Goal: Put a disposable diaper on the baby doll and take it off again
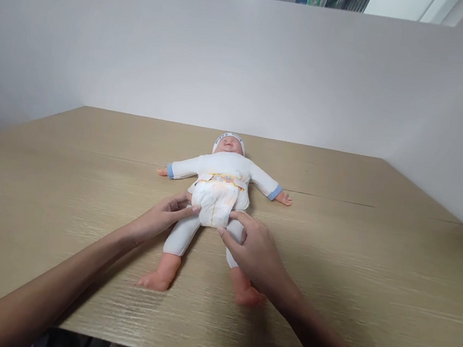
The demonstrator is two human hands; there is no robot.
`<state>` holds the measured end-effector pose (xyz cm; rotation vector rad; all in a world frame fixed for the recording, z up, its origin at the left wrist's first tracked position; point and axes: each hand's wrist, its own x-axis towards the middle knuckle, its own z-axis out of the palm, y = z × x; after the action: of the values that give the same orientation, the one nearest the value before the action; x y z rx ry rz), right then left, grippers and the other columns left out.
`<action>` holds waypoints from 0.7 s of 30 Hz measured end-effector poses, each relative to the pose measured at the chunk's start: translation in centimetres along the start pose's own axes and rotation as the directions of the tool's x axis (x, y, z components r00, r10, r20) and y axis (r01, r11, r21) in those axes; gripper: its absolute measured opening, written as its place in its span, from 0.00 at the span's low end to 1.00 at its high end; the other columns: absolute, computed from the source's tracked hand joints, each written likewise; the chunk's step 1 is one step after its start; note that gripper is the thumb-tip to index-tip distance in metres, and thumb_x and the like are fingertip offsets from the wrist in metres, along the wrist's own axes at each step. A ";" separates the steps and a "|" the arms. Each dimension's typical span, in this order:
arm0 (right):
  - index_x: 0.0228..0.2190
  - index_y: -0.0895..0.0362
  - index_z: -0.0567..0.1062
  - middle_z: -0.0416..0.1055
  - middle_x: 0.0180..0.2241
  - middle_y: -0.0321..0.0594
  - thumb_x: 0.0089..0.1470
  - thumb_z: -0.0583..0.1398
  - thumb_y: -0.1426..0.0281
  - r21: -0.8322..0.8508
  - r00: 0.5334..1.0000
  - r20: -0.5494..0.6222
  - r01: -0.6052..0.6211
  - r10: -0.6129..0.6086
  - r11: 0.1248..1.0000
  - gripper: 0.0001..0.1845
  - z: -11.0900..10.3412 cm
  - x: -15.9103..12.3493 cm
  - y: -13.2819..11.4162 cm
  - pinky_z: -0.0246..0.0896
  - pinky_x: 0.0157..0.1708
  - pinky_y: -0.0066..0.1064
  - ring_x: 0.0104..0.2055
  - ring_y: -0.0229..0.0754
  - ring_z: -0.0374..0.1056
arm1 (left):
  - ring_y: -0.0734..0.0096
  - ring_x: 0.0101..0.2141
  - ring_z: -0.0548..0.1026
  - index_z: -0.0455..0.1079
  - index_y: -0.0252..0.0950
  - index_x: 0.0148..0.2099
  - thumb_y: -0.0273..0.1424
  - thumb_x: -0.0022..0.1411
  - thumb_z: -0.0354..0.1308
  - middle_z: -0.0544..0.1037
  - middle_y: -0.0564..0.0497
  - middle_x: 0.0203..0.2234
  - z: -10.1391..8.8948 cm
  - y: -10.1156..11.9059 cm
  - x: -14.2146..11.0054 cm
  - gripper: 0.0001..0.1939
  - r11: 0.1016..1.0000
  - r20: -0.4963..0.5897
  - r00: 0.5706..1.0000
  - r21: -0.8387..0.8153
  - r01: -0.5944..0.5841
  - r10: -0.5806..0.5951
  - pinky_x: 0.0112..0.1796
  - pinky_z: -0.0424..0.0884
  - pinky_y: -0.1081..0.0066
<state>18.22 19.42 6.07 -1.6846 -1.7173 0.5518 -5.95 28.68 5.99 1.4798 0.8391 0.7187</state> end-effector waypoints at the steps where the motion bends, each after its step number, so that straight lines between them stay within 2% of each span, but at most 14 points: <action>1: 0.53 0.52 0.81 0.74 0.29 0.35 0.64 0.63 0.53 -0.004 1.000 -0.002 -0.016 0.016 1.000 0.23 0.1 -0.1 0.0 0.59 0.31 0.36 0.30 0.45 0.67 | 0.52 0.51 0.79 0.78 0.40 0.52 0.51 0.66 0.69 0.83 0.43 0.49 0.0 0.0 0.0 0.23 1.000 0.002 1.000 -0.003 -0.002 0.002 0.52 0.76 0.56; 4: 0.54 0.52 0.80 0.72 0.29 0.36 0.63 0.63 0.52 -0.010 1.000 -0.005 -0.026 0.026 1.000 0.24 0.4 -0.4 0.1 0.59 0.30 0.36 0.31 0.46 0.68 | 0.53 0.50 0.79 0.78 0.40 0.54 0.52 0.67 0.68 0.83 0.43 0.50 0.0 -0.1 0.1 0.24 0.998 -0.021 0.999 0.052 -0.029 0.030 0.52 0.76 0.56; 8: 0.52 0.53 0.80 0.77 0.34 0.40 0.64 0.63 0.54 -0.007 0.998 -0.049 0.033 -0.033 0.999 0.21 0.7 -0.4 0.1 0.63 0.33 0.37 0.34 0.47 0.70 | 0.54 0.48 0.79 0.78 0.39 0.54 0.53 0.67 0.67 0.83 0.43 0.47 0.0 -0.4 0.3 0.25 0.992 -0.040 0.998 0.113 -0.051 0.055 0.48 0.77 0.58; 10: 0.49 0.52 0.81 0.80 0.43 0.44 0.65 0.63 0.57 -0.005 0.993 -0.077 0.089 -0.089 0.996 0.17 0.8 -0.3 0.0 0.65 0.36 0.39 0.36 0.47 0.71 | 0.55 0.46 0.80 0.78 0.39 0.53 0.52 0.67 0.68 0.83 0.44 0.46 0.1 -0.5 0.3 0.24 0.994 -0.046 0.997 0.091 -0.055 0.059 0.47 0.77 0.58; 13: 0.49 0.52 0.81 0.78 0.57 0.46 0.66 0.62 0.59 0.002 0.983 -0.105 0.155 -0.154 0.988 0.15 0.8 -0.3 0.0 0.67 0.40 0.41 0.37 0.46 0.71 | 0.55 0.46 0.79 0.78 0.39 0.52 0.52 0.66 0.69 0.83 0.43 0.46 0.1 -0.5 0.3 0.24 0.997 -0.054 0.997 0.059 -0.050 0.053 0.47 0.77 0.58; 15: 0.50 0.52 0.80 0.79 0.55 0.46 0.66 0.62 0.59 0.016 0.985 -0.090 0.152 -0.150 0.988 0.15 0.8 -0.3 -0.1 0.67 0.40 0.41 0.37 0.47 0.70 | 0.55 0.47 0.79 0.78 0.39 0.52 0.51 0.66 0.69 0.83 0.44 0.47 0.2 -0.6 0.3 0.23 0.998 -0.046 0.997 0.046 -0.051 0.053 0.48 0.76 0.58; 18: 0.50 0.53 0.79 0.79 0.45 0.44 0.67 0.61 0.59 0.025 0.991 -0.047 0.124 -0.123 0.992 0.15 0.9 -0.2 -0.2 0.67 0.42 0.42 0.41 0.51 0.71 | 0.56 0.48 0.78 0.77 0.39 0.51 0.50 0.67 0.69 0.83 0.44 0.48 0.3 -0.7 0.4 0.21 0.997 -0.040 0.997 0.041 -0.060 0.062 0.47 0.75 0.60; 21: 0.51 0.54 0.77 0.78 0.43 0.46 0.69 0.58 0.60 0.003 0.988 -0.069 0.137 -0.136 0.991 0.16 1.4 -0.3 -0.3 0.67 0.48 0.46 0.47 0.55 0.71 | 0.58 0.45 0.77 0.76 0.39 0.50 0.50 0.67 0.68 0.82 0.45 0.45 0.4 -0.8 0.5 0.21 0.997 -0.048 0.997 0.041 -0.061 0.063 0.44 0.74 0.62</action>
<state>17.03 19.28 5.24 -1.5485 -1.7627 0.4314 -5.45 28.92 5.13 1.5346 0.8519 0.7912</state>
